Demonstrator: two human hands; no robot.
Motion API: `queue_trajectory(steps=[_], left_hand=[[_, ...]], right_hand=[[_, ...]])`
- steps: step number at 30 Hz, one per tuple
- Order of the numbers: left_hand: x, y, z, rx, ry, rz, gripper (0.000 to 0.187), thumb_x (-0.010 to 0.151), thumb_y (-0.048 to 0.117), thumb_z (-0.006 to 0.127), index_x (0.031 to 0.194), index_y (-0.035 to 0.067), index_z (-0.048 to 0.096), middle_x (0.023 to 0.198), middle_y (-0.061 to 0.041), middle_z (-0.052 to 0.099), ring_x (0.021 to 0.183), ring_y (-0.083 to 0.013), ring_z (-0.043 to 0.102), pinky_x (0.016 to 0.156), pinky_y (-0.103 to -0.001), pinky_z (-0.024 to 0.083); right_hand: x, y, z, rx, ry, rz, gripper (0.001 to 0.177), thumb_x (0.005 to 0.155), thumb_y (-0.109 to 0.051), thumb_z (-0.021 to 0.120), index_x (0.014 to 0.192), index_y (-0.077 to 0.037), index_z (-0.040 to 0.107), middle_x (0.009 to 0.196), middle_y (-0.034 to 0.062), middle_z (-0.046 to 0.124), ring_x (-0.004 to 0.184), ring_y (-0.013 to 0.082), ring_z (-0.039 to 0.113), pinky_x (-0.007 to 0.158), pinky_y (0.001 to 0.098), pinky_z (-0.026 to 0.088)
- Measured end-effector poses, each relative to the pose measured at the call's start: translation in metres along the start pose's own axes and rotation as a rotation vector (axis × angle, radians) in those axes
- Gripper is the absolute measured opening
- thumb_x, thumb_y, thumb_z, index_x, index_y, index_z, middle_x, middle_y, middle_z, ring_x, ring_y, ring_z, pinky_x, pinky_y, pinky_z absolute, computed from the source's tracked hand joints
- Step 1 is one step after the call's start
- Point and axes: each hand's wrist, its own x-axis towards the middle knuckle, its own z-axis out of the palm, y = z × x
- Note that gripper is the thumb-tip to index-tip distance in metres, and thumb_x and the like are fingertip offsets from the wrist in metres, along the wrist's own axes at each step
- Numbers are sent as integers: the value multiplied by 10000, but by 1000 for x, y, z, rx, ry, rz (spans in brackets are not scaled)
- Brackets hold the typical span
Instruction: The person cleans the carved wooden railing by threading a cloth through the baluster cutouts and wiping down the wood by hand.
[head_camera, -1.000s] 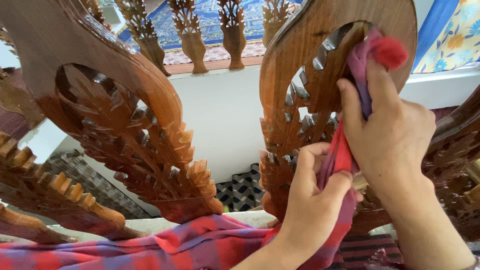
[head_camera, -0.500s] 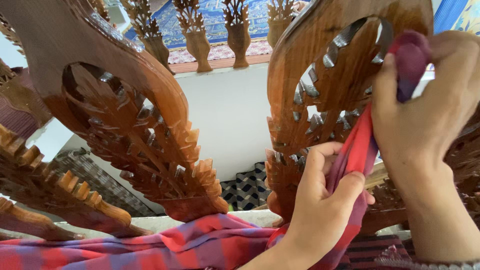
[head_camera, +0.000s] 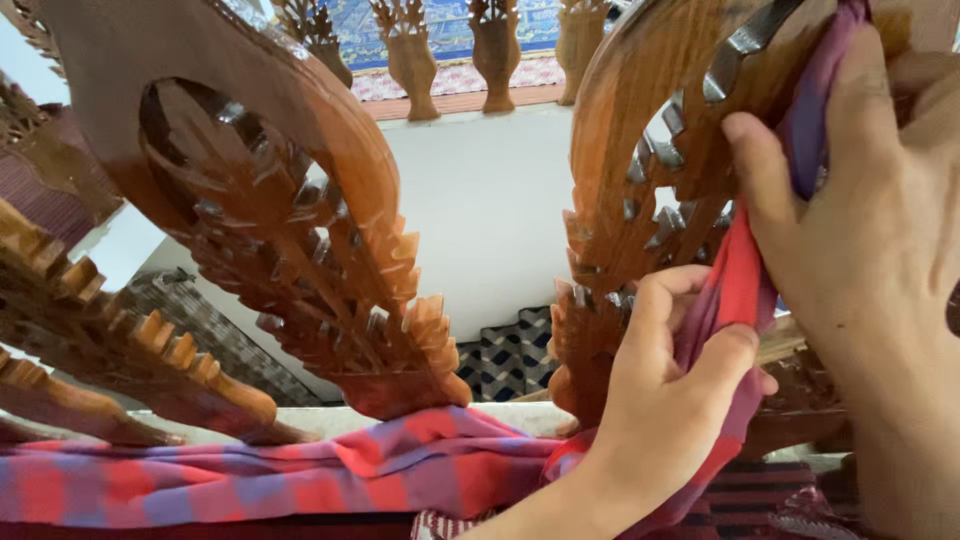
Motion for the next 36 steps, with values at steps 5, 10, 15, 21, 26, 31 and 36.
queue_trajectory(steps=[5,10,15,21,26,31,36], left_hand=[[-4,-3,12,42,-39,8,412,1029,97,584,1392,-31,438,1155,-114,615,839,-109,633,708,-263,525],[-6,-2,17,44,-72,67,409,1060,113,588,1410,-40,441,1199,-120,626,864,-111,636,782,-272,554],[-6,-8,11,47,-79,9,391,1042,75,580,1390,-51,456,1139,-133,642,814,-118,632,724,-267,527],[-6,-19,11,-11,-98,-12,361,1060,61,569,1374,-47,427,1178,-113,640,853,-108,616,755,-261,528],[-3,-18,14,15,-101,3,365,1083,91,568,1390,-44,424,1200,-122,650,889,-96,618,790,-264,545],[-3,-15,19,26,-115,53,339,1105,107,564,1366,-56,423,1199,-136,647,889,-100,612,800,-270,548],[-5,-9,22,73,-105,13,362,1072,112,561,1382,-34,443,1149,-114,657,816,-103,607,735,-261,520]], right_hand=[[3,12,-1,61,-87,54,273,1115,-125,693,1274,84,619,1058,227,617,883,351,630,776,378,517],[4,21,3,169,-31,53,81,1154,-12,594,1195,56,610,1129,175,626,975,325,643,892,353,546],[12,0,-14,-3,-281,332,288,1103,-214,633,1216,51,641,969,215,646,776,332,657,658,402,518],[8,-3,-20,-56,-76,-14,292,1080,-162,832,1151,82,687,935,238,657,779,322,672,662,374,528],[6,15,-8,97,-171,122,287,1077,-168,820,1131,82,691,886,204,660,726,325,670,621,391,513],[12,32,-3,190,-75,-17,264,1061,-83,858,1077,96,664,942,177,662,758,252,669,693,326,530],[14,30,-13,201,-149,14,239,1061,-91,842,1028,70,669,1016,174,655,763,261,667,664,341,515]])
